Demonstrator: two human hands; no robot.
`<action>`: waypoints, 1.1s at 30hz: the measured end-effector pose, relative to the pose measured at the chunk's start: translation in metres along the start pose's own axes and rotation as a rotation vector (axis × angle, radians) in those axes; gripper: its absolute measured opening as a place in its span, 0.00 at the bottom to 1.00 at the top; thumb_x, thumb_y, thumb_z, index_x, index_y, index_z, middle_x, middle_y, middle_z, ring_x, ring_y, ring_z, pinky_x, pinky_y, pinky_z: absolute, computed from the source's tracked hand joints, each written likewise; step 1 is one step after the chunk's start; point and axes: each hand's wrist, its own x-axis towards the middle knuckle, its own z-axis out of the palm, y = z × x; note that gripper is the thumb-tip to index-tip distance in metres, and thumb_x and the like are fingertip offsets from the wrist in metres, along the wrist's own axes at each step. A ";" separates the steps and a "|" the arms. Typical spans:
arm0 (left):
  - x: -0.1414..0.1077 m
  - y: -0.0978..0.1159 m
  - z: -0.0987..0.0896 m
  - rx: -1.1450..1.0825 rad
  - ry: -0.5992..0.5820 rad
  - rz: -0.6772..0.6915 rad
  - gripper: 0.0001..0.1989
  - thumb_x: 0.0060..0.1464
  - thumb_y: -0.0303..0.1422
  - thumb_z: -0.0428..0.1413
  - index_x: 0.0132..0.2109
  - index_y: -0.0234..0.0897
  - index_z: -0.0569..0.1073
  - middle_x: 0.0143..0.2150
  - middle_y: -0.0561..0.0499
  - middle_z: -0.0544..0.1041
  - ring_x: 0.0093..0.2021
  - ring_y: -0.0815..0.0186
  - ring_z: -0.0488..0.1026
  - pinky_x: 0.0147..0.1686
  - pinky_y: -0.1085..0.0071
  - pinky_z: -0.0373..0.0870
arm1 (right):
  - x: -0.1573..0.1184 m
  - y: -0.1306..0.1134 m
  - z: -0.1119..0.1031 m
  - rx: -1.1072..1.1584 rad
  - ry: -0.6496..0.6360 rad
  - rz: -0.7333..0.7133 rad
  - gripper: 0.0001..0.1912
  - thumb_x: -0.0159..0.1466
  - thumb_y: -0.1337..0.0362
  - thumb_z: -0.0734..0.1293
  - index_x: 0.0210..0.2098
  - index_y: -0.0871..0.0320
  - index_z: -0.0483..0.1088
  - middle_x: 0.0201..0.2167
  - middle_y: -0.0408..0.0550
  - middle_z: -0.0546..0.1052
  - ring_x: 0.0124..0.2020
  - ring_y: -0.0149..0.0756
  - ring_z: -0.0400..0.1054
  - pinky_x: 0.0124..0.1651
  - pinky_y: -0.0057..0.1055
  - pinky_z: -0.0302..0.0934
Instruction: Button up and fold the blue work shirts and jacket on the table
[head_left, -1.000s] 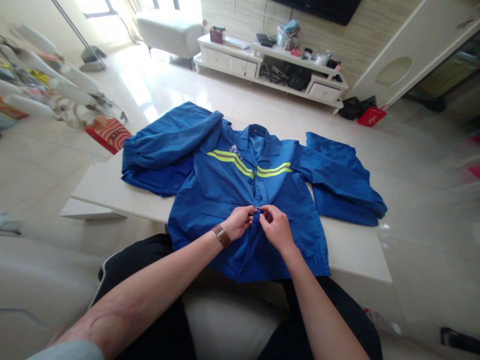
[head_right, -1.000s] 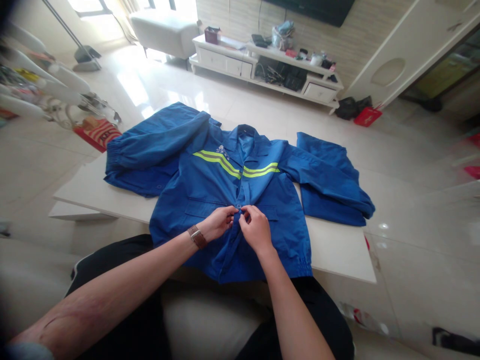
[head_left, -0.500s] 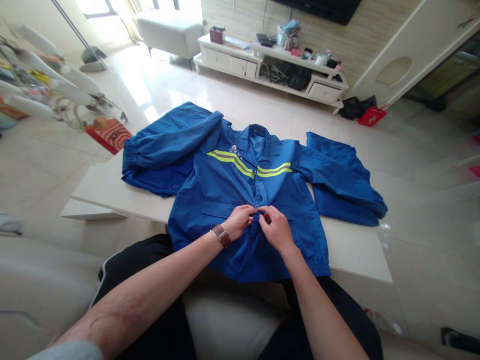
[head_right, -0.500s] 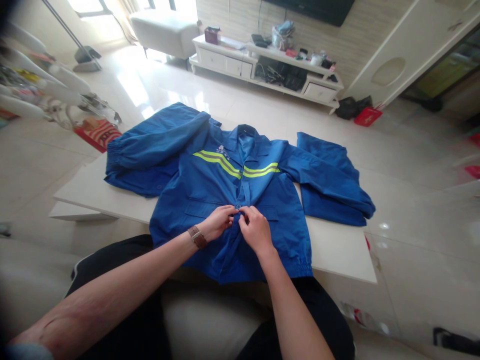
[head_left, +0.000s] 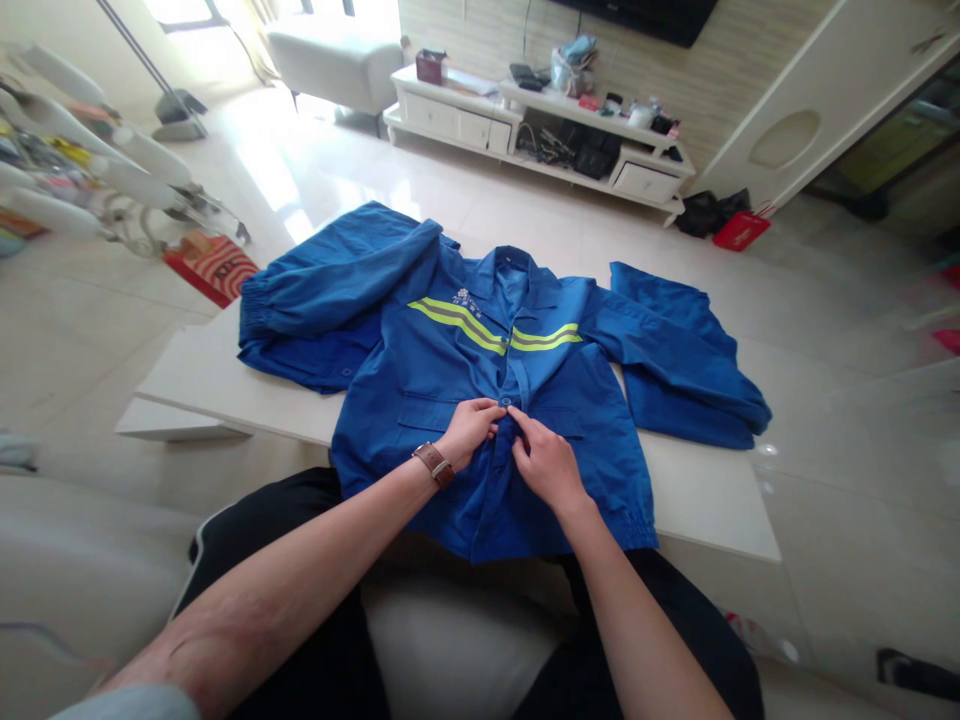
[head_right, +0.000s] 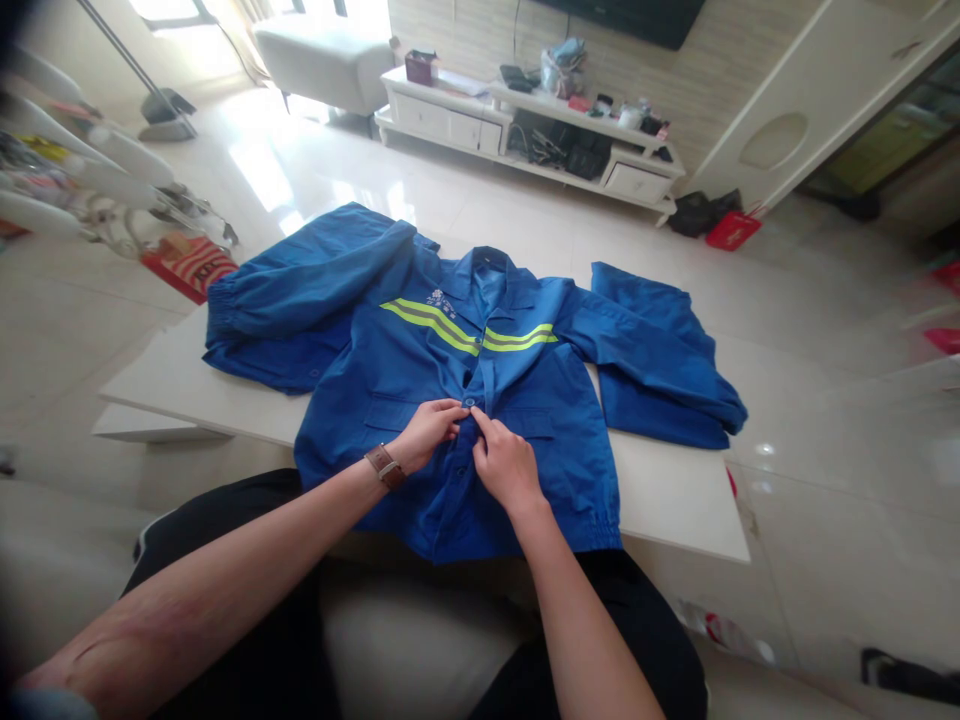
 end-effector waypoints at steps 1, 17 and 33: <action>0.000 0.000 0.000 0.003 -0.006 -0.001 0.04 0.49 0.27 0.64 0.31 0.32 0.77 0.25 0.55 0.72 0.22 0.76 0.65 0.25 0.77 0.62 | 0.000 0.000 0.000 -0.002 0.002 0.003 0.29 0.71 0.64 0.60 0.70 0.45 0.64 0.50 0.49 0.80 0.44 0.43 0.77 0.43 0.33 0.69; -0.009 -0.012 0.000 0.298 -0.178 0.003 0.15 0.56 0.29 0.57 0.22 0.35 0.70 0.18 0.54 0.68 0.20 0.72 0.65 0.23 0.76 0.60 | 0.010 0.001 0.000 0.222 0.297 0.041 0.21 0.68 0.62 0.62 0.58 0.56 0.73 0.51 0.55 0.72 0.54 0.46 0.69 0.56 0.40 0.68; -0.046 -0.030 -0.023 0.913 -0.307 0.439 0.15 0.53 0.35 0.65 0.22 0.41 0.71 0.24 0.49 0.72 0.29 0.63 0.69 0.37 0.70 0.65 | 0.010 0.016 0.004 -0.041 0.119 0.128 0.23 0.65 0.72 0.61 0.57 0.54 0.72 0.49 0.54 0.76 0.49 0.46 0.70 0.49 0.37 0.65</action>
